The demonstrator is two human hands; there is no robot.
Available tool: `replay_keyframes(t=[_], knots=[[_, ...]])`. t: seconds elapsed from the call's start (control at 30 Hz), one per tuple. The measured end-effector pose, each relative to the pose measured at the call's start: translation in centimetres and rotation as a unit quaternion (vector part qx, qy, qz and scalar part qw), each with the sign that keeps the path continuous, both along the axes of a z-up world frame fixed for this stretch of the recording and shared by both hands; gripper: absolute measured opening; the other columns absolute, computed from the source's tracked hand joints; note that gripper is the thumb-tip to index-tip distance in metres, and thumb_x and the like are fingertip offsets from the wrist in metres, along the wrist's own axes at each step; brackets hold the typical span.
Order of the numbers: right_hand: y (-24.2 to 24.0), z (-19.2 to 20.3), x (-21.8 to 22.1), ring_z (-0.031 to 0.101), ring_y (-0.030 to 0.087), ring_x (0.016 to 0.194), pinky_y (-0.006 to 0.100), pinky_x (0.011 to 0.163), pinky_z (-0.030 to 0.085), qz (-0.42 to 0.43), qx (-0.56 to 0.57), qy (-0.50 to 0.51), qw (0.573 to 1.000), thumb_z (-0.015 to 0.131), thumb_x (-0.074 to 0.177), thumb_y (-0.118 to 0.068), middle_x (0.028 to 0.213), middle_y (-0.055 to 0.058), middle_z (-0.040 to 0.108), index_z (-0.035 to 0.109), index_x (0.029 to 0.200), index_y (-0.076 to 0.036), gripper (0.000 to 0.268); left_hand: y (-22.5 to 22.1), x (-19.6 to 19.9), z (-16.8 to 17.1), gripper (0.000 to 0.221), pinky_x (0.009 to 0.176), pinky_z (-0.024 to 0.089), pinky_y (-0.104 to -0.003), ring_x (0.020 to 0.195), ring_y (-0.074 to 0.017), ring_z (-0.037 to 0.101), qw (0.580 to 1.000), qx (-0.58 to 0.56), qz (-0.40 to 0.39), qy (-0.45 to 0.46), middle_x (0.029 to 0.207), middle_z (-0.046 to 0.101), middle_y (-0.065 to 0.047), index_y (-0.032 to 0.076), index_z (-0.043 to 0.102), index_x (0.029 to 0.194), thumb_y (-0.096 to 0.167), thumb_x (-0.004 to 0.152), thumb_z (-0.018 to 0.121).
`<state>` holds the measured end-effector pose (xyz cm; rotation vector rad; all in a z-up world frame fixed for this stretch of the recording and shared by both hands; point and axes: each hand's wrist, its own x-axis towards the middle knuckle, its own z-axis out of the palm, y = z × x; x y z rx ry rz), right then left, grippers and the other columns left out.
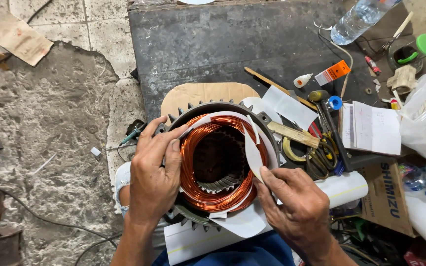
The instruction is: Fitting insulation strips into the slots of an electric motor stator between copper windings.
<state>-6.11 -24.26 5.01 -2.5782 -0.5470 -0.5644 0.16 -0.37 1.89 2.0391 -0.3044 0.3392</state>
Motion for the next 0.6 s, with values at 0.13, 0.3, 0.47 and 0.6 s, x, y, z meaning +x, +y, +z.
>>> replay_keyframes(t=[0.13, 0.3, 0.47, 0.6], knots=[[0.3, 0.1, 0.3, 0.063, 0.027, 0.071, 0.038, 0.071, 0.057, 0.010, 0.022, -0.018, 1.000, 0.078, 0.089, -0.005, 0.091, 0.018, 0.070, 0.072, 0.109, 0.008, 0.024, -0.1, 0.0, 0.0, 0.031, 0.110, 0.048, -0.049, 0.135, -0.0389, 0.054, 1.000, 0.009, -0.001, 0.006, 0.116, 0.074, -0.014, -0.001, 0.068, 0.125, 0.009, 0.106, 0.044], [0.0, -0.5, -0.1, 0.059, 0.027, 0.068, 0.039, 0.067, 0.053, -0.006, 0.085, -0.017, 0.996, 0.082, 0.087, -0.012, 0.096, 0.016, 0.069, 0.071, 0.113, 0.004, 0.032, -0.5, -0.1, 0.4, 0.034, 0.113, 0.046, -0.048, 0.136, -0.0391, 0.055, 0.999, 0.030, 0.017, 0.020, 0.120, 0.073, -0.014, -0.001, 0.069, 0.121, 0.011, 0.107, 0.042], [-1.7, -2.3, -0.3, 0.062, 0.027, 0.097, 0.039, 0.087, 0.056, -0.079, 0.131, 0.018, 0.988, 0.078, 0.086, -0.028, 0.109, 0.018, 0.065, 0.062, 0.133, 0.003, 0.058, -0.9, -0.2, 0.6, 0.037, 0.112, 0.046, -0.046, 0.140, -0.0365, 0.054, 0.997, 0.057, 0.029, 0.048, 0.124, 0.070, -0.017, -0.002, 0.069, 0.122, 0.016, 0.108, 0.040], [-1.9, -2.5, 0.4, 0.052, 0.030, 0.108, 0.042, 0.092, 0.048, -0.052, 0.177, 0.107, 0.977, 0.077, 0.080, -0.036, 0.113, 0.016, 0.062, 0.061, 0.138, -0.001, 0.070, -1.0, -0.3, 0.5, 0.039, 0.115, 0.043, -0.047, 0.144, -0.0343, 0.051, 0.993, 0.058, 0.053, 0.093, 0.131, 0.067, -0.019, 0.001, 0.068, 0.123, 0.025, 0.104, 0.043]])
